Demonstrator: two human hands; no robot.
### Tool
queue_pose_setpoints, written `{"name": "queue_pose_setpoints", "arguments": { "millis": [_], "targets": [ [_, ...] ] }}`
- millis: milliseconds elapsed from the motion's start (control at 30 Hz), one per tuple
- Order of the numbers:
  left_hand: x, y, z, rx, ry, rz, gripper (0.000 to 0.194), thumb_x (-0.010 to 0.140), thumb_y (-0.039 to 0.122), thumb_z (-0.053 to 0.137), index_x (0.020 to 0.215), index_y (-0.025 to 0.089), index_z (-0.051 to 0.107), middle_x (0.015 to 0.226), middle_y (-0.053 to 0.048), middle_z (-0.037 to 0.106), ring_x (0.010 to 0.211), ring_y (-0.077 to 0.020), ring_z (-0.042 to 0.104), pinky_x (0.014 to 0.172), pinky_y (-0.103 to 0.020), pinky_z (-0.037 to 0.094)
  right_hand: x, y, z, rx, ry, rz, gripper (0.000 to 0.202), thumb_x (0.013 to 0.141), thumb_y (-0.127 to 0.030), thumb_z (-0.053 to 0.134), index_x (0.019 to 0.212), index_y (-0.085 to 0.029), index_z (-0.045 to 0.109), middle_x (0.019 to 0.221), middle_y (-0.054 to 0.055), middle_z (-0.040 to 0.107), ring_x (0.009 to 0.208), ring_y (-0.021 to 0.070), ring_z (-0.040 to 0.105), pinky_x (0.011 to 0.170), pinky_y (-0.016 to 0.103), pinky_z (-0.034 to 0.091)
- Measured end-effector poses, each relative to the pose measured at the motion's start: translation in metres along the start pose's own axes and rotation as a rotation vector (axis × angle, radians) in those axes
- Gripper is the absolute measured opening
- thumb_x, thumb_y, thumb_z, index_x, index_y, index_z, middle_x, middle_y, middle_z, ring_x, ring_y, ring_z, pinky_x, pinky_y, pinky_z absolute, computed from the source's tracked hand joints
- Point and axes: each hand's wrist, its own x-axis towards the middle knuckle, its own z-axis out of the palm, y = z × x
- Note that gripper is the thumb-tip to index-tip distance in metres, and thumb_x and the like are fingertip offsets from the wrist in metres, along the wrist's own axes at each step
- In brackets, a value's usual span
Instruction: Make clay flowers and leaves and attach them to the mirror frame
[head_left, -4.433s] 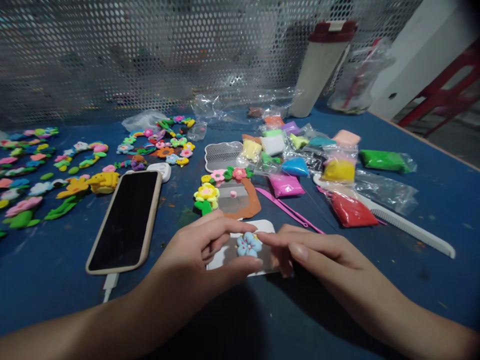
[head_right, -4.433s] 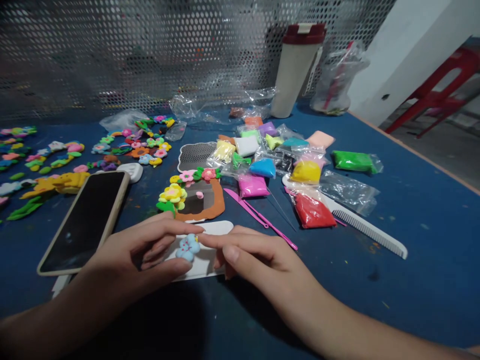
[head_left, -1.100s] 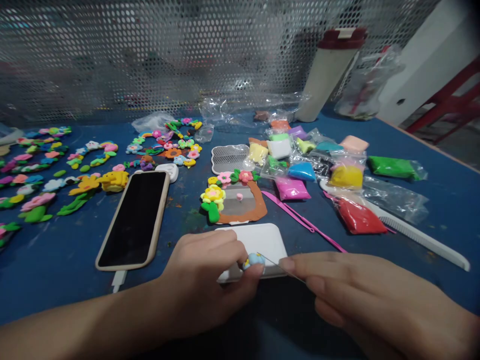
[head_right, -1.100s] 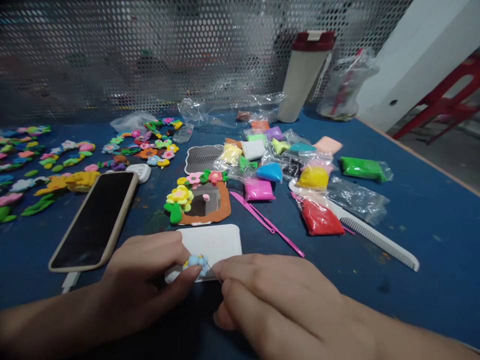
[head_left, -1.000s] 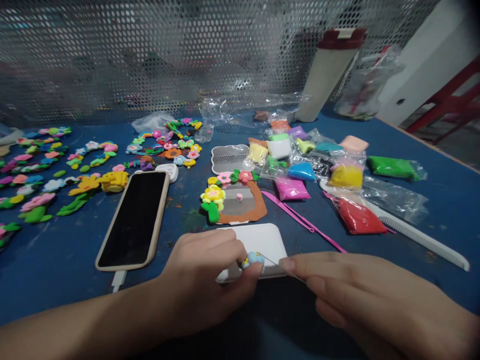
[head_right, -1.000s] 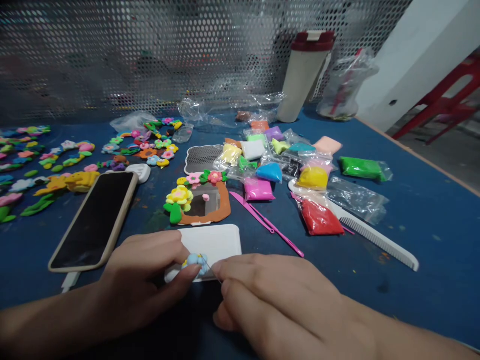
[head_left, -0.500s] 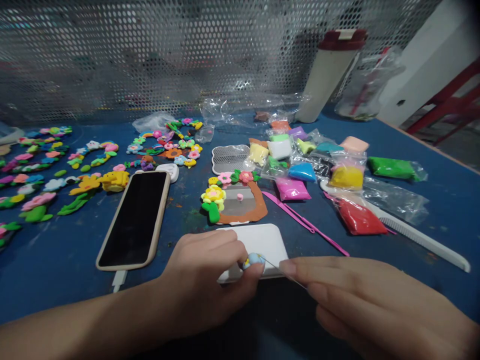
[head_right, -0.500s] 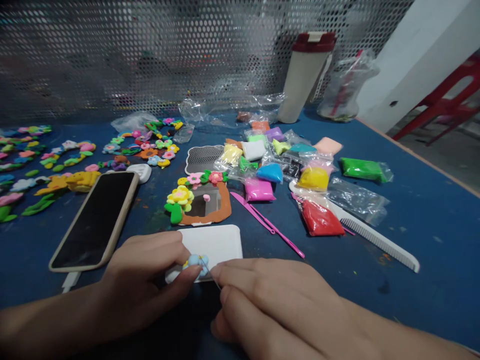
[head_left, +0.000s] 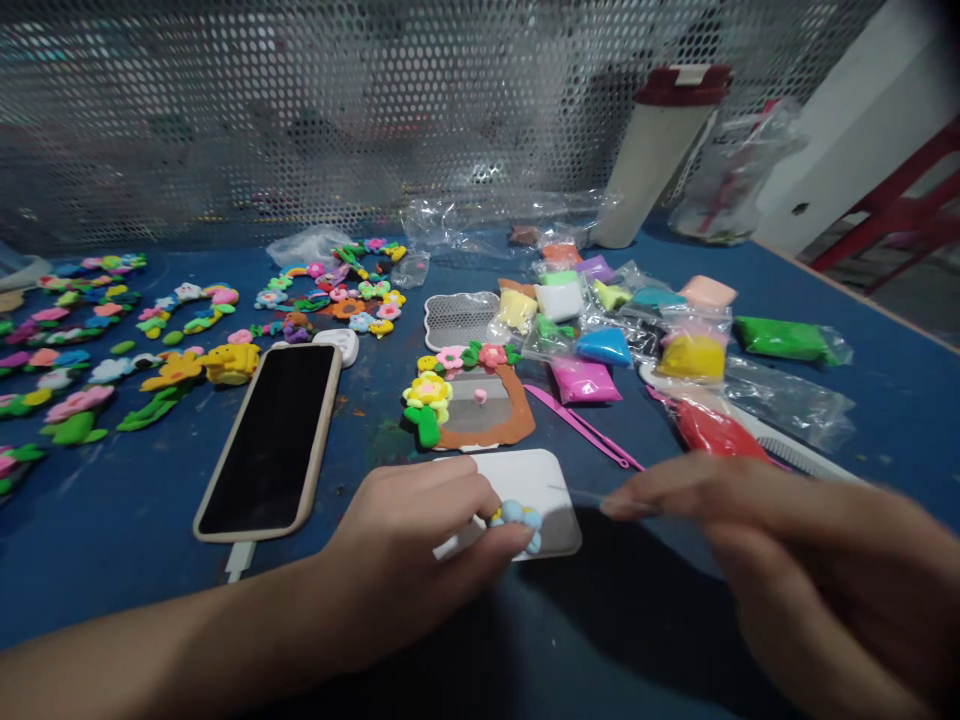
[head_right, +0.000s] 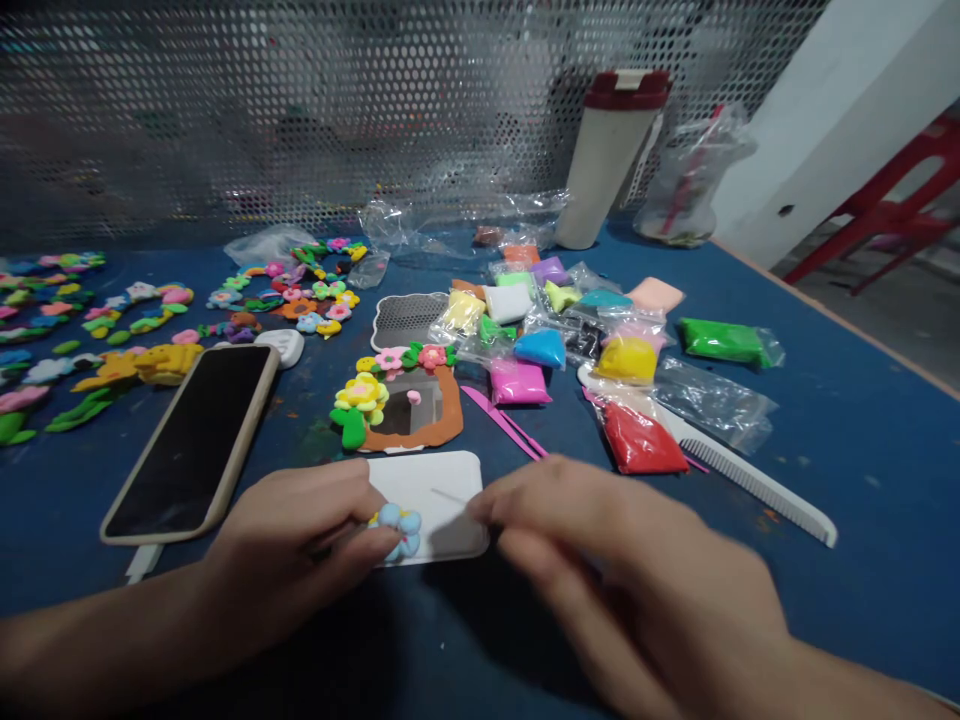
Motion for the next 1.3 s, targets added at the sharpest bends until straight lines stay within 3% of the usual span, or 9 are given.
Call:
{"name": "queue_pose_setpoints", "arguments": {
  "millis": [100, 267, 467, 600, 700, 833, 1067, 1200, 1300],
  "targets": [
    [0.003, 0.000, -0.002, -0.100, -0.024, -0.012, 0.023, 0.087, 0.021, 0.051, 0.064, 0.017, 0.051, 0.056, 0.006, 0.044, 0.050, -0.0072, 0.040, 0.049, -0.019, 0.029, 0.020, -0.004, -0.005, -0.019, 0.169, 0.068, 0.021, 0.091, -0.021, 0.045, 0.072, -0.025, 0.054, 0.064, -0.002, 0.059, 0.058, 0.0117, 0.056, 0.054, 0.021, 0.043],
    [0.012, 0.006, -0.006, -0.258, -0.105, -0.295, 0.031, 0.085, 0.026, 0.047, 0.055, 0.018, 0.041, 0.054, 0.005, 0.041, 0.051, -0.0083, 0.039, 0.049, -0.019, 0.028, 0.046, 0.012, -0.008, -0.225, -0.338, 0.264, 0.032, 0.091, -0.038, 0.042, 0.064, -0.021, 0.049, 0.058, 0.000, 0.055, 0.052, 0.0150, 0.049, 0.048, 0.027, 0.032],
    [0.018, 0.011, -0.007, -0.391, -0.157, -0.574, 0.033, 0.077, 0.038, 0.048, 0.052, 0.020, 0.039, 0.052, 0.005, 0.038, 0.051, -0.0107, 0.036, 0.047, -0.022, 0.024, 0.040, 0.032, -0.005, -0.508, -0.461, 0.304, 0.033, 0.089, -0.038, 0.041, 0.064, -0.020, 0.053, 0.058, 0.003, 0.056, 0.052, 0.0174, 0.049, 0.051, 0.028, 0.029],
    [0.018, 0.011, -0.006, -0.419, -0.156, -0.615, 0.032, 0.074, 0.040, 0.050, 0.051, 0.020, 0.039, 0.052, 0.005, 0.037, 0.051, -0.0112, 0.035, 0.048, -0.022, 0.023, 0.038, 0.026, -0.002, -0.606, -0.270, 0.220, 0.018, 0.084, -0.035, 0.051, 0.076, -0.019, 0.053, 0.066, 0.004, 0.056, 0.056, 0.0194, 0.050, 0.050, 0.029, 0.031],
    [0.016, 0.010, -0.005, -0.437, -0.151, -0.625, 0.031, 0.071, 0.040, 0.052, 0.050, 0.020, 0.040, 0.052, 0.005, 0.038, 0.052, -0.0117, 0.036, 0.049, -0.023, 0.024, 0.036, 0.012, 0.004, -0.400, -0.149, 0.021, 0.014, 0.080, -0.027, 0.060, 0.090, -0.018, 0.055, 0.086, 0.007, 0.058, 0.076, 0.0219, 0.055, 0.062, 0.031, 0.041],
    [0.014, 0.008, -0.002, -0.450, -0.169, -0.613, 0.028, 0.072, 0.040, 0.053, 0.055, 0.019, 0.047, 0.056, 0.004, 0.042, 0.056, -0.0123, 0.038, 0.052, -0.023, 0.026, 0.027, -0.004, 0.015, -0.038, -0.233, -0.113, 0.019, 0.077, -0.022, 0.067, 0.092, -0.019, 0.056, 0.091, 0.004, 0.058, 0.084, 0.0179, 0.055, 0.070, 0.028, 0.045],
    [0.014, 0.007, -0.001, -0.440, -0.233, -0.592, 0.032, 0.074, 0.045, 0.053, 0.056, 0.019, 0.048, 0.052, 0.005, 0.038, 0.053, -0.0116, 0.034, 0.050, -0.024, 0.023, 0.020, -0.008, 0.025, 0.024, -0.264, -0.114, 0.009, 0.083, -0.025, 0.061, 0.088, -0.017, 0.061, 0.089, 0.005, 0.062, 0.081, 0.0191, 0.057, 0.068, 0.031, 0.047],
    [0.008, 0.007, -0.002, -0.500, -0.013, -0.641, 0.028, 0.082, 0.045, 0.047, 0.076, 0.020, 0.057, 0.062, 0.004, 0.047, 0.057, -0.0118, 0.040, 0.051, -0.022, 0.027, 0.022, -0.004, 0.025, -0.016, -0.327, -0.112, 0.011, 0.084, -0.025, 0.059, 0.091, -0.016, 0.063, 0.092, 0.007, 0.062, 0.085, 0.0213, 0.056, 0.074, 0.036, 0.048],
    [0.007, 0.004, 0.000, -0.721, 0.175, -0.715, 0.017, 0.086, 0.038, 0.044, 0.090, 0.024, 0.053, 0.062, 0.006, 0.043, 0.053, -0.0094, 0.036, 0.047, -0.019, 0.027, 0.026, 0.000, 0.027, -0.053, -0.397, -0.117, 0.013, 0.084, -0.024, 0.060, 0.092, -0.016, 0.065, 0.096, 0.009, 0.059, 0.088, 0.0226, 0.055, 0.077, 0.038, 0.048]
  ]
}}
